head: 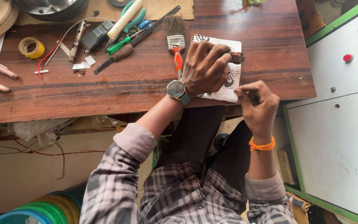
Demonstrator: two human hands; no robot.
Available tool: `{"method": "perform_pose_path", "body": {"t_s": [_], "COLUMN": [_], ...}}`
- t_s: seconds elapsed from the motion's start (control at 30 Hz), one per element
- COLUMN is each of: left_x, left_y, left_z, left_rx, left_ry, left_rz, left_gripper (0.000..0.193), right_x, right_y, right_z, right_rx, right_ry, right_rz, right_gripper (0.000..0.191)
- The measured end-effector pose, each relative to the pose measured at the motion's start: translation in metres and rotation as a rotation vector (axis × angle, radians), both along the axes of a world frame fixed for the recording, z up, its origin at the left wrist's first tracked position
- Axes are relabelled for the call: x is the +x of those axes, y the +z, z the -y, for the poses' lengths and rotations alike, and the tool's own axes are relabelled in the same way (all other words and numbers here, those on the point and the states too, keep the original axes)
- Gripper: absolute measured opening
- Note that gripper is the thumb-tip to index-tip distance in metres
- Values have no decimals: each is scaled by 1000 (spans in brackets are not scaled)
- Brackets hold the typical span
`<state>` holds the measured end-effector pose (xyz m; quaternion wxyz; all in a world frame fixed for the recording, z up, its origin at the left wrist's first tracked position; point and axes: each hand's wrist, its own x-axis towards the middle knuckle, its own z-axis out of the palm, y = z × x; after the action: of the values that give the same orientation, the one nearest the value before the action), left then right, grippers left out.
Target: The person sits at a workbench and works on a small motor armature, fitting and pressing copper wire windings into the slots of the armature by hand, turning the armature to reach different sides and continuing to seat the windings.
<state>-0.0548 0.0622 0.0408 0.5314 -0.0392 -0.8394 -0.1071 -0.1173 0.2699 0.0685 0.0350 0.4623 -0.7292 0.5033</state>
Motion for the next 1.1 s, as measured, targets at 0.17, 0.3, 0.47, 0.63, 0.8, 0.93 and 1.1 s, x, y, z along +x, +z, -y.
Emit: {"method": "perform_pose_path", "body": {"t_s": [0.17,0.3,0.47,0.63,0.8,0.93,1.1], "left_x": [0,2,4,4,3,5,8], "left_y": [-3,-3,1,-1,-2,-1,-2], "left_z": [4,5,7,8,6,6,9], "left_rx": [48,113,165,149,233,299,272], "left_ry": [-24,-95,-156,-155,-183,-253,-267], "left_rz": [51,60,55,119,156,171,126], "left_gripper": [31,40,50,60,65,71,70], "right_x": [-23,-43,-52,-61,-69,-70,-64], "right_y": [9,19,31,32,26,21,16], "right_z": [24,54,74,83,80,72,65], "right_rx": [-66,-50,-6,37,49,3,-70], "right_ry": [2,-13,-40,-38,-76,-24,-7], "right_rz": [0,-15,-39,-60,20,117,188], "right_gripper": [21,21,17,13,15,17,21]}}
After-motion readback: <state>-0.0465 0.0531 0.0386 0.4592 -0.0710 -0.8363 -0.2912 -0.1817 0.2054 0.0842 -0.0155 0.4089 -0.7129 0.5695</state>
